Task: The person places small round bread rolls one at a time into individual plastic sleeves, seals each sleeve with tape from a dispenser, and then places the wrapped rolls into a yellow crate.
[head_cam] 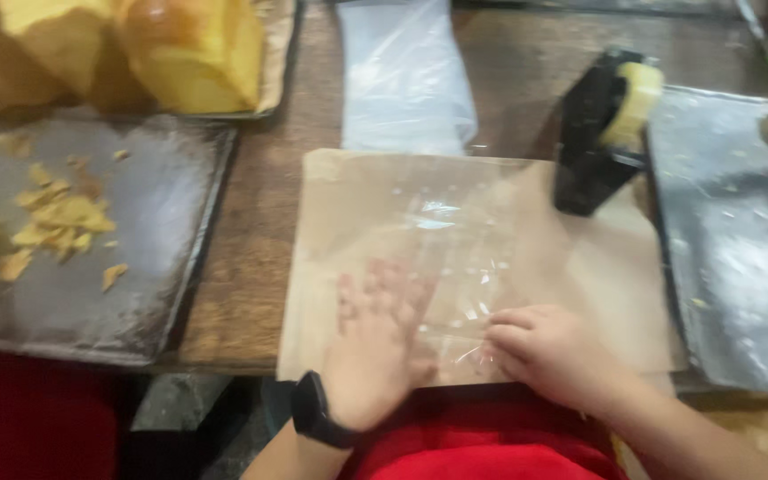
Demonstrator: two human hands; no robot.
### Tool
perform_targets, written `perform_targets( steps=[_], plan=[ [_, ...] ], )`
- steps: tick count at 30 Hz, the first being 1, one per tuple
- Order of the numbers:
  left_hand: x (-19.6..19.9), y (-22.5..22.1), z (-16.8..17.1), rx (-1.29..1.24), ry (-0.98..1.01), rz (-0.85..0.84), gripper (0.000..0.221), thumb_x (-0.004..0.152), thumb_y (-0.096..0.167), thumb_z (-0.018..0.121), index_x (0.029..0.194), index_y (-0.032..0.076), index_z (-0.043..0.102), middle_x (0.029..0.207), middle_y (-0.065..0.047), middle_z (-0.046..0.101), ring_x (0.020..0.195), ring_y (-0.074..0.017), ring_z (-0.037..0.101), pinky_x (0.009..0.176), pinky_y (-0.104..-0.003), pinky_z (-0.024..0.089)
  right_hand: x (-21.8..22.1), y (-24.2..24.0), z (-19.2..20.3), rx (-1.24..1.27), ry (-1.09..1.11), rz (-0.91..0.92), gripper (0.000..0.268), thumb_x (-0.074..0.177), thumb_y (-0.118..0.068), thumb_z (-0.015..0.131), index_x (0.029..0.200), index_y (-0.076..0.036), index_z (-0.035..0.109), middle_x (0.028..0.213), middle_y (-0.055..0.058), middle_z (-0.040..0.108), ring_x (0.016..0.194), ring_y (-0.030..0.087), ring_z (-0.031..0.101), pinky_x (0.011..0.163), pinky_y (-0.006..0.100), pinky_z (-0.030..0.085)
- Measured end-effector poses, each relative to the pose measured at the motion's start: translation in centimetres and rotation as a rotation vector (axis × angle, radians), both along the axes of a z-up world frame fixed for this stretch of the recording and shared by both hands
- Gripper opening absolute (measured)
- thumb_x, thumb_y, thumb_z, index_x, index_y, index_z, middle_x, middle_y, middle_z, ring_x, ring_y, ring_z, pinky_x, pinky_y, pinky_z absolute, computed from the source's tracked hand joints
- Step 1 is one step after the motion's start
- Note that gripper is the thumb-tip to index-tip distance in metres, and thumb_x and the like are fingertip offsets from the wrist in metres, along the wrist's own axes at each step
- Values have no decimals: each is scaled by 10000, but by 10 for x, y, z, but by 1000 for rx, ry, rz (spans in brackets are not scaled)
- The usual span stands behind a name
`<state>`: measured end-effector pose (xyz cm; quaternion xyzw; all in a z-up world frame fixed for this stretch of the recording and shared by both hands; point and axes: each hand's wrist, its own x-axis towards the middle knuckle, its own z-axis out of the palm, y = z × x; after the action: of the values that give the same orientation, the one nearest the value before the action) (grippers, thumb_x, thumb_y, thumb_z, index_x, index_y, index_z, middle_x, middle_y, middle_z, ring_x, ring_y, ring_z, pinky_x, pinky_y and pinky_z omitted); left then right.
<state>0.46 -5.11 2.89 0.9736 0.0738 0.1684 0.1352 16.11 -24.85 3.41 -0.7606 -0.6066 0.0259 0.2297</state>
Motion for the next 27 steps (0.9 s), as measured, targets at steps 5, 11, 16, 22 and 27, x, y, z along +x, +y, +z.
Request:
perform_targets(
  steps=[5, 11, 16, 22, 27],
  plan=[
    [5, -17, -24, -12, -42, -366, 621, 803, 257, 742, 1383, 117, 569, 1459, -143, 536, 1411, -372, 442, 1177, -557, 283, 57, -58, -22, 292, 43, -116, 254, 782, -170, 809, 998, -56, 739, 993, 98, 745, 872, 271, 734, 751, 353, 588],
    [14, 3, -117, -102, -352, -431, 157, 858, 231, 745, 981, 147, 698, 1119, -58, 724, 1185, -329, 660, 1054, -496, 497, 308, -175, -21, 741, 382, -1075, 164, 1066, -220, 662, 1052, -77, 742, 854, -3, 700, 686, 111, 633, 588, 303, 500],
    [6, 11, -191, -29, -484, -373, 137, 890, 292, 732, 963, 194, 670, 1071, 5, 720, 1129, -258, 693, 999, -466, 548, 454, -273, -59, 485, 682, -1619, 315, 1061, -356, 706, 966, -59, 661, 732, 36, 576, 576, 206, 554, 502, 386, 414],
    [-1, 18, -258, 82, -363, -367, 108, 887, 271, 695, 977, 212, 686, 1079, 25, 730, 1127, -245, 698, 988, -446, 556, 530, -273, -71, 330, 695, -1654, 294, 1070, -320, 666, 1081, -27, 640, 885, 90, 611, 700, 245, 613, 587, 416, 486],
    [-12, 22, -275, 128, -300, -368, 113, 885, 254, 665, 989, 226, 699, 1086, 42, 738, 1126, -233, 702, 978, -430, 562, 556, -252, -66, 334, 700, -1562, 306, 1077, -290, 632, 1176, -1, 621, 1013, 134, 639, 803, 278, 661, 658, 442, 545]
  ],
)
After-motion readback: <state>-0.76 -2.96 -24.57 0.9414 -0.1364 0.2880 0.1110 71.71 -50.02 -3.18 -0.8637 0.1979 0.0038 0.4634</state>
